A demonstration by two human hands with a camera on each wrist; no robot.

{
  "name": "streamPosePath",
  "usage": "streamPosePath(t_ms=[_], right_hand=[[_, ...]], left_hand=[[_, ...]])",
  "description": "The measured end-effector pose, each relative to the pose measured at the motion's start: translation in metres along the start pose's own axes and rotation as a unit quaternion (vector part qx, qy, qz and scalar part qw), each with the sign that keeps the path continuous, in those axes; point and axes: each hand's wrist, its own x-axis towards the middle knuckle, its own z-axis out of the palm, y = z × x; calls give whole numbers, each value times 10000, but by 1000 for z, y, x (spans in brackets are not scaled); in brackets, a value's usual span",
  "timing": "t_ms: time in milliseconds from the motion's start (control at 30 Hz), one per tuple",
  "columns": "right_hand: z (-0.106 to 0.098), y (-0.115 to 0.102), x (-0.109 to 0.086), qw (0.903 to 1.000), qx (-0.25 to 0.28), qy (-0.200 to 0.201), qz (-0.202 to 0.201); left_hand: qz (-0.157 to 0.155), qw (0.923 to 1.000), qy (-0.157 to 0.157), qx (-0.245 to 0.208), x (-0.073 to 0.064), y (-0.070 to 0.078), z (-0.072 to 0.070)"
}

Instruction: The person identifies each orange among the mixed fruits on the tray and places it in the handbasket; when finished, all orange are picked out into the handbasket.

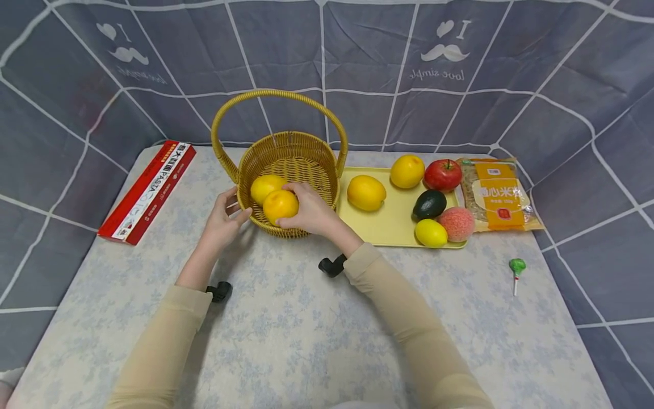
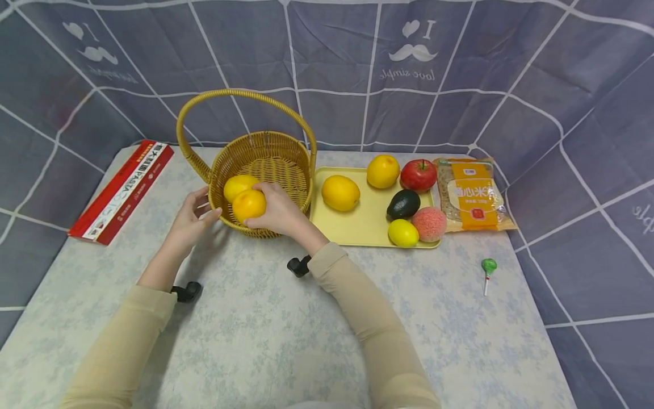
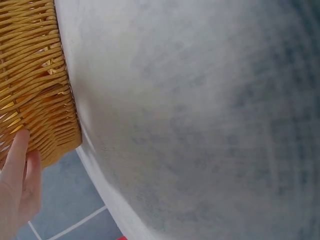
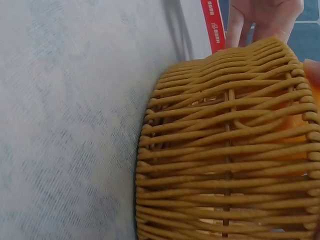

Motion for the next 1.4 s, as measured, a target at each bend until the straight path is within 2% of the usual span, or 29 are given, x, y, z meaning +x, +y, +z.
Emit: streamPosePath(t_ms=[233,400,800,1000,1400], right_hand=[[5,-2,9,9995,-274,-167,48],[12,-3,19,9990,-401,-188,30],[22,-12,37,9985,-450,120,280],[24,-13,39,9986,-445,264,141],[20,-11,35,9988,-456,57,186]], left_hand=[[144,9999,-10,-30,0,-2,2],[128,9999,33,-90,-2,-1,2],[182,9998,-81,-58,-4,0,1],[220,9997,-87,-50,-4,0,1],[187,9998,-80,-49,-3,-1,0]])
